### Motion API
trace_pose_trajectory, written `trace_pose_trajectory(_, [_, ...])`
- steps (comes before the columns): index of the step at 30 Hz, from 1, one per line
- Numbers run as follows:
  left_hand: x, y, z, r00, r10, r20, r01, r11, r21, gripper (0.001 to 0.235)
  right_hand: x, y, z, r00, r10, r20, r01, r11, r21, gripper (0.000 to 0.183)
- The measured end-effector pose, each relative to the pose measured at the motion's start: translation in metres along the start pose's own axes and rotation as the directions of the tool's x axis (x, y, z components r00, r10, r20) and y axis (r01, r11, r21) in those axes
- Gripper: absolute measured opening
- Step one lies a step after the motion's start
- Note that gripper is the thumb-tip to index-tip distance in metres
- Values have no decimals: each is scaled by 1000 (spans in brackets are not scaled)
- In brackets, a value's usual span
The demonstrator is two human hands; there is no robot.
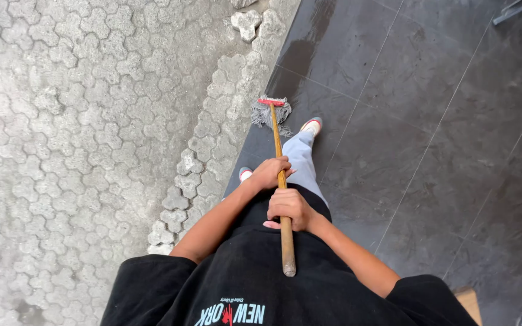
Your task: Mopping the floor of an outdoor patio area.
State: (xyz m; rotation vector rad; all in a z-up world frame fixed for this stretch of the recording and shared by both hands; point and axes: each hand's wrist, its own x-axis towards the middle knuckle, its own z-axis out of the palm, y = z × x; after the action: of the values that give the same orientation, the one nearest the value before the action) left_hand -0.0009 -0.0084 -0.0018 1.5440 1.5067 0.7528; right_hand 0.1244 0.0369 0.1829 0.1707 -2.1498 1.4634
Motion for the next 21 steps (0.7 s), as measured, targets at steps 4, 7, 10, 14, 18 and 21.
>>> trace_pose_trajectory(4, [8, -11, 10, 998, 64, 23, -63, 997, -51, 38, -40, 27, 16, 998, -6, -59, -3, 989, -147, 35])
trace_pose_trajectory(7, [28, -17, 14, 995, 79, 53, -77, 997, -30, 37, -35, 31, 1, 996, -24, -82, 12, 989, -145, 36])
trace_pose_trajectory(10, [58, -38, 24, 989, 103, 105, -105, 994, 9, 35, -40, 49, -14, 998, -25, -63, 14, 984, -179, 34])
trace_pose_trajectory(14, [123, -65, 19, 987, 80, 140, -90, 994, 68, 30, -38, 93, -46, 996, 57, -62, -71, 967, -245, 31])
trace_pose_trajectory(18, [191, -82, 10, 993, 74, 87, -79, 995, 56, 26, -36, 133, -80, 961, 177, -211, -224, 948, -225, 27])
trace_pose_trajectory(21, [245, -91, 15, 992, 96, 86, -98, 995, 12, 25, -35, 149, -119, 920, 219, -324, -308, 916, -258, 27])
